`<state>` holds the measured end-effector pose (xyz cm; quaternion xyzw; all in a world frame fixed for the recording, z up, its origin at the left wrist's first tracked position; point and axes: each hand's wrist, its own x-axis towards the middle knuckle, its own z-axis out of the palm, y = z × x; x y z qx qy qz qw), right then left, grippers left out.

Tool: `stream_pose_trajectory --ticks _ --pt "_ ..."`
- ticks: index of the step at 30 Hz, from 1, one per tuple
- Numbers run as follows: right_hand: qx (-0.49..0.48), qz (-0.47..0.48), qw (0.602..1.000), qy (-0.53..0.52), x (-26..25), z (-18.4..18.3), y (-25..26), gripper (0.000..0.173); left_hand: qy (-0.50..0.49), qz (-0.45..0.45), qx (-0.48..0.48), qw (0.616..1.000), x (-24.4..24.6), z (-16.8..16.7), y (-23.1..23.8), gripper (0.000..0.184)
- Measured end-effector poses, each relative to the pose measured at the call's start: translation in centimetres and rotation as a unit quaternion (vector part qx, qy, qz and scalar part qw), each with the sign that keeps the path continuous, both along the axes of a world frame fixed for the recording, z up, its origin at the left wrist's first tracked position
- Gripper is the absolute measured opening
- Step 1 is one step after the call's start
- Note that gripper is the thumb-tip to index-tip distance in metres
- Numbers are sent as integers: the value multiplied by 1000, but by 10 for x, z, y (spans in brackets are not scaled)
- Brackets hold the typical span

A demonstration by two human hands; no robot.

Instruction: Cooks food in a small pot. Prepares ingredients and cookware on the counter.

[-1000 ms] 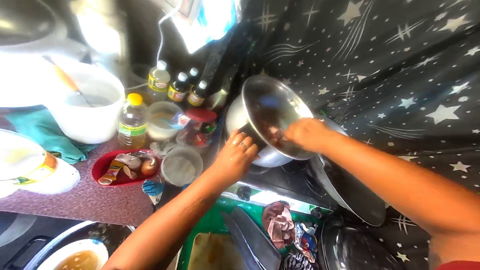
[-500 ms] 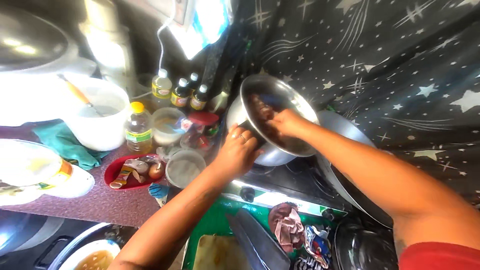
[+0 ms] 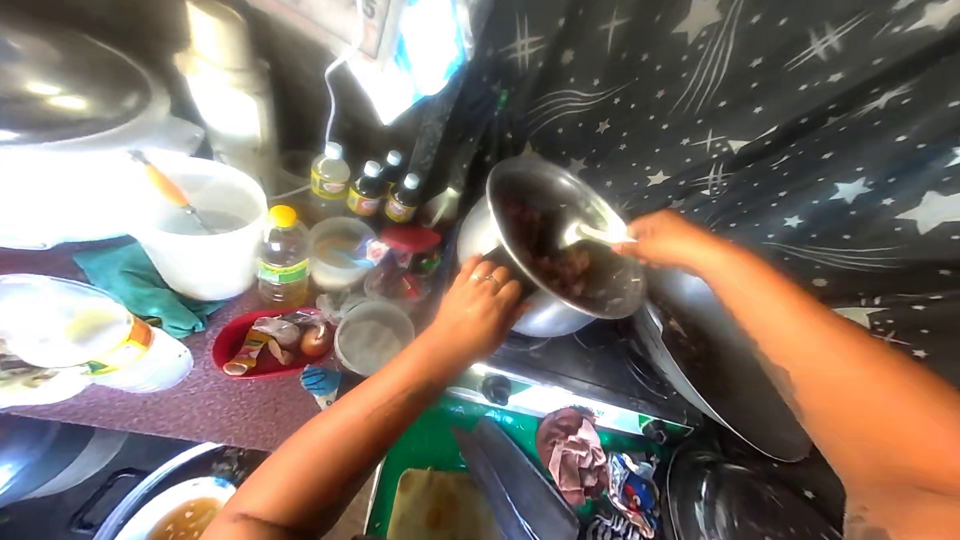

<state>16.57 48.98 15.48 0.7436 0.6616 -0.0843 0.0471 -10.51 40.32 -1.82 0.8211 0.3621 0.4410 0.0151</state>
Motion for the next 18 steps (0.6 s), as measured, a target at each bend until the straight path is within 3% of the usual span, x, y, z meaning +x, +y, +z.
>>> stream_pose_trajectory --ticks 3,8,11,15,18 --pt "51 159 985 -54 -49 18 -14 42 6 0 8 1000 0 0 2 32" --pt "43 336 917 -212 -123 -4 2 28 67 65 31 995 2 7 -1 33" --pt "10 258 939 -226 -130 -26 28 19 102 78 25 991 6 12 -3 33" --pt "4 110 983 -146 -83 -38 54 23 130 92 13 987 11 17 -6 32" --pt "-17 102 989 -106 -41 -42 63 27 128 91 1 988 13 18 -6 32"
